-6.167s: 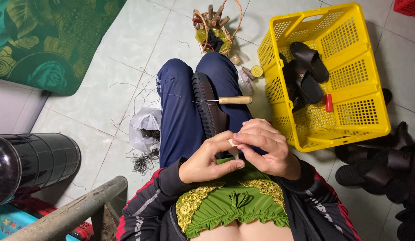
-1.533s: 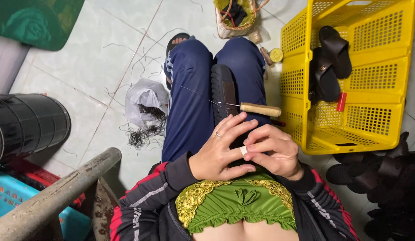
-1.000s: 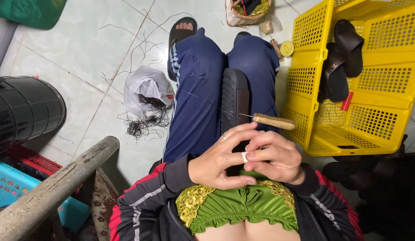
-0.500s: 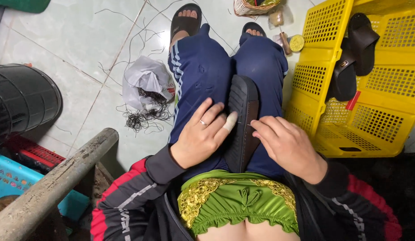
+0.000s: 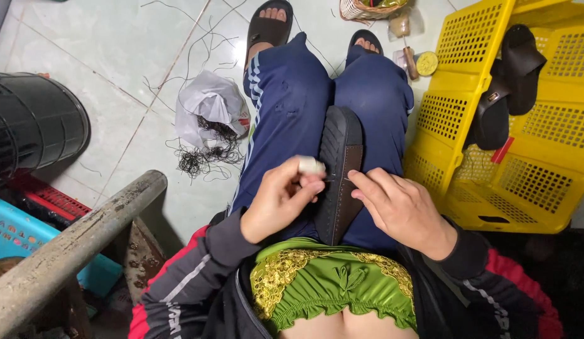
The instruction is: Hand-stitching a shoe sole to the upper using an awl and thread while seated on the floor.
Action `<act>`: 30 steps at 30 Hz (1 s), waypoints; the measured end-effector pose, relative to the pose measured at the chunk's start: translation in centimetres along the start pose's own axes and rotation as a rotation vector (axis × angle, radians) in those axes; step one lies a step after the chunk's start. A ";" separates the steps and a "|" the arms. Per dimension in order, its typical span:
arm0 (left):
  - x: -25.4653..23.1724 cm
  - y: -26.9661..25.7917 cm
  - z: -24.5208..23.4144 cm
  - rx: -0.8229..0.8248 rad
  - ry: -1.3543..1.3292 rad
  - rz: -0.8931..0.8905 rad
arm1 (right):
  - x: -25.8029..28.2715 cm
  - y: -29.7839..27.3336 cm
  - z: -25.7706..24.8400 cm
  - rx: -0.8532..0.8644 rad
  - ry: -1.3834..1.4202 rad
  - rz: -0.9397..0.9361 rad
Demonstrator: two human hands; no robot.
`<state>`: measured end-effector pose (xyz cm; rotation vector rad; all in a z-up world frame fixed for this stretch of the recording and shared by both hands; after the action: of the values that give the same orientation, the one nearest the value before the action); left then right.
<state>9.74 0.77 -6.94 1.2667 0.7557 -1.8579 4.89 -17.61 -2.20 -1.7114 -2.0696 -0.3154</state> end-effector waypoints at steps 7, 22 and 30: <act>-0.4 0.6 0.6 0.107 0.293 -0.111 | -0.3 -0.3 -0.6 -0.126 -0.032 -0.108; -2.5 1.2 3.4 0.121 0.890 0.395 | -3.7 -2.6 -4.4 0.151 -0.371 -0.016; -0.3 -0.1 3.0 0.180 0.977 0.775 | -3.5 -1.9 -0.5 0.115 0.147 -0.048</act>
<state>8.22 -1.53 -5.62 2.2121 0.4310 -0.6342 3.65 -21.27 -3.24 -1.5273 -1.9848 -0.3199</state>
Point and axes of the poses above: each hand's wrist, its own y-axis towards the middle knuckle, its own z-axis out of the palm, x = y × z, the point moved 3 cm from there along y, towards the middle knuckle, and after that the axes turned 10 degrees about z, right-handed, at the moved point
